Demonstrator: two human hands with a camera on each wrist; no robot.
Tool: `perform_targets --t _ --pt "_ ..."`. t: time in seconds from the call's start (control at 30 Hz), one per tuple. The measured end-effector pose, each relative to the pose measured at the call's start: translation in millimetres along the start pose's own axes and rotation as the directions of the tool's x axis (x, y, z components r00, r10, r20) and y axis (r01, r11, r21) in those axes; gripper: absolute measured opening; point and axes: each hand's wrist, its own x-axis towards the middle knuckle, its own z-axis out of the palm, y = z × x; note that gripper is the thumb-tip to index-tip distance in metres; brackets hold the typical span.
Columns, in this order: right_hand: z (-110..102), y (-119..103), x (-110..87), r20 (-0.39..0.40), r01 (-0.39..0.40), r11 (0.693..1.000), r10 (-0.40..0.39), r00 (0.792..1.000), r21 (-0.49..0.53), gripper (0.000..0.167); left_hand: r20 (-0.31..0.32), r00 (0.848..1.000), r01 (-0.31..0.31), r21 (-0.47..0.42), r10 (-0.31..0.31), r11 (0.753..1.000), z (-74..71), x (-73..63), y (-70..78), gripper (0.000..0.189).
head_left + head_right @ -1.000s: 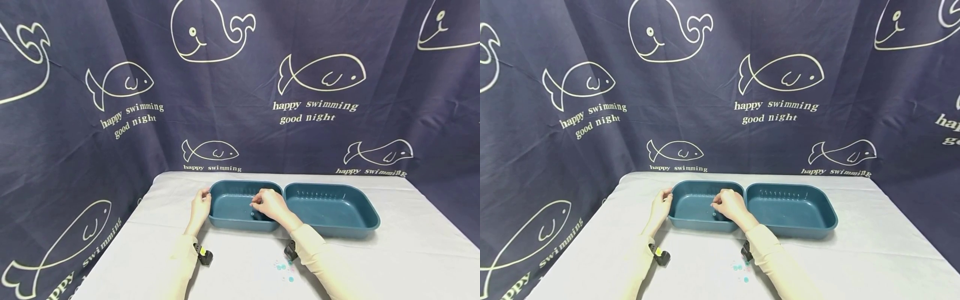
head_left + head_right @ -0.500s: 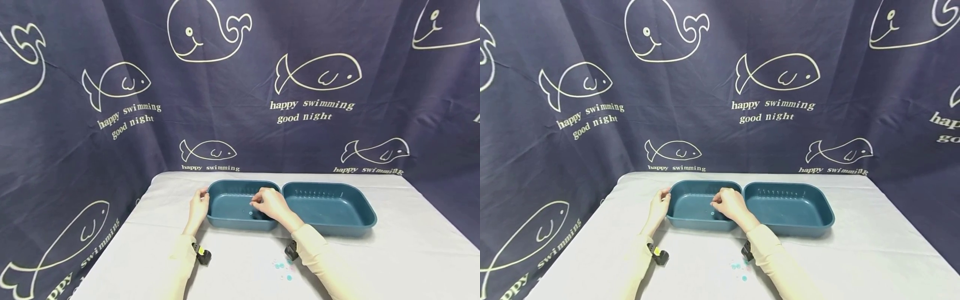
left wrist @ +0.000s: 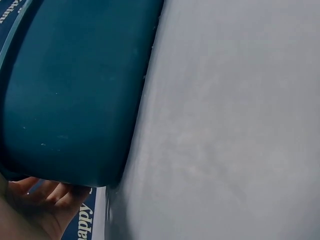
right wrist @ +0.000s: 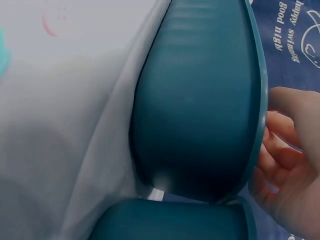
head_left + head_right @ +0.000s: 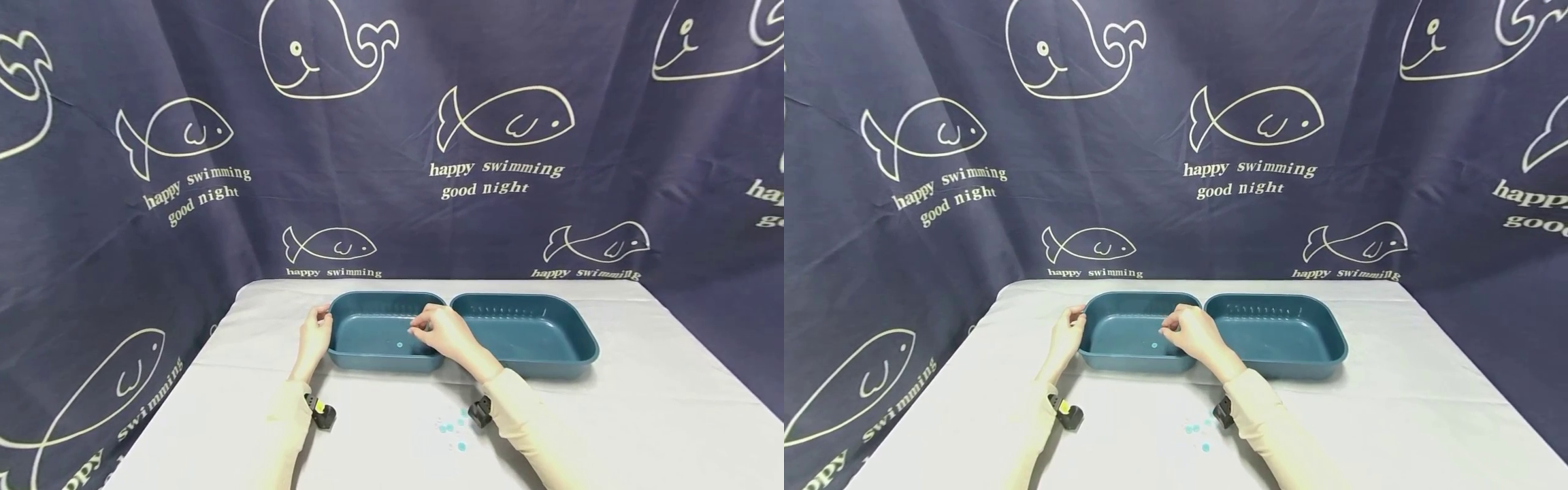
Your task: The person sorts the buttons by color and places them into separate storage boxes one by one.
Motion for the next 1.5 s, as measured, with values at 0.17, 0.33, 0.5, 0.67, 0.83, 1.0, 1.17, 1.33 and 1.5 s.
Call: perform_targets --t 0.17,0.33,0.5,0.67,0.83,1.0,1.17,1.33,1.5 --pt "-5.7 2.9 -6.4 -0.019 0.03 0.999 -0.029 0.999 0.023 0.011 0.0 1.0 0.002 0.018 -0.002 1.0 -0.4 0.8 -0.4 0.03" --pt "-11.7 5.6 -12.7 -0.039 0.03 0.999 -0.028 0.999 0.034 0.011 -0.008 1.0 0.003 0.039 -0.002 0.999 -0.4 1.1 -1.2 0.029" --pt "-18.5 7.7 -20.5 -0.073 0.034 0.999 -0.032 0.997 0.026 0.01 0.003 1.0 -0.006 0.055 0.005 0.998 0.3 2.7 -0.3 0.029" --pt "-20.3 7.8 -24.7 -0.089 0.055 0.998 -0.052 0.995 0.028 0.008 0.004 1.0 0.01 0.05 -0.01 0.999 -2.2 2.2 0.4 0.029" --pt "-22.4 8.2 -30.0 -0.086 0.055 0.998 -0.053 0.995 0.024 0.008 0.006 1.0 0.015 0.05 -0.016 0.999 -2.6 2.4 1.2 0.031" --pt "-24.5 6.6 -37.6 -0.081 0.056 0.998 -0.055 0.995 0.014 0.008 0.012 1.0 0.021 0.048 -0.022 0.999 -1.4 1.9 1.8 0.031" --pt "-25.6 2.0 -44.4 -0.088 0.081 0.997 -0.078 0.993 0.022 0.008 0.006 1.0 0.021 0.05 -0.021 0.999 -0.8 2.0 2.2 0.03" --pt "-24.3 0.0 -49.2 -0.103 0.109 0.994 -0.107 0.989 0.012 0.008 0.017 0.999 0.028 0.046 -0.029 0.999 -1.5 2.6 3.0 0.031" --pt "-24.6 -1.8 -53.7 -0.09 0.108 0.994 -0.106 0.99 0.013 0.008 0.029 0.999 0.026 0.052 -0.028 0.998 -1.7 2.7 3.6 0.031"
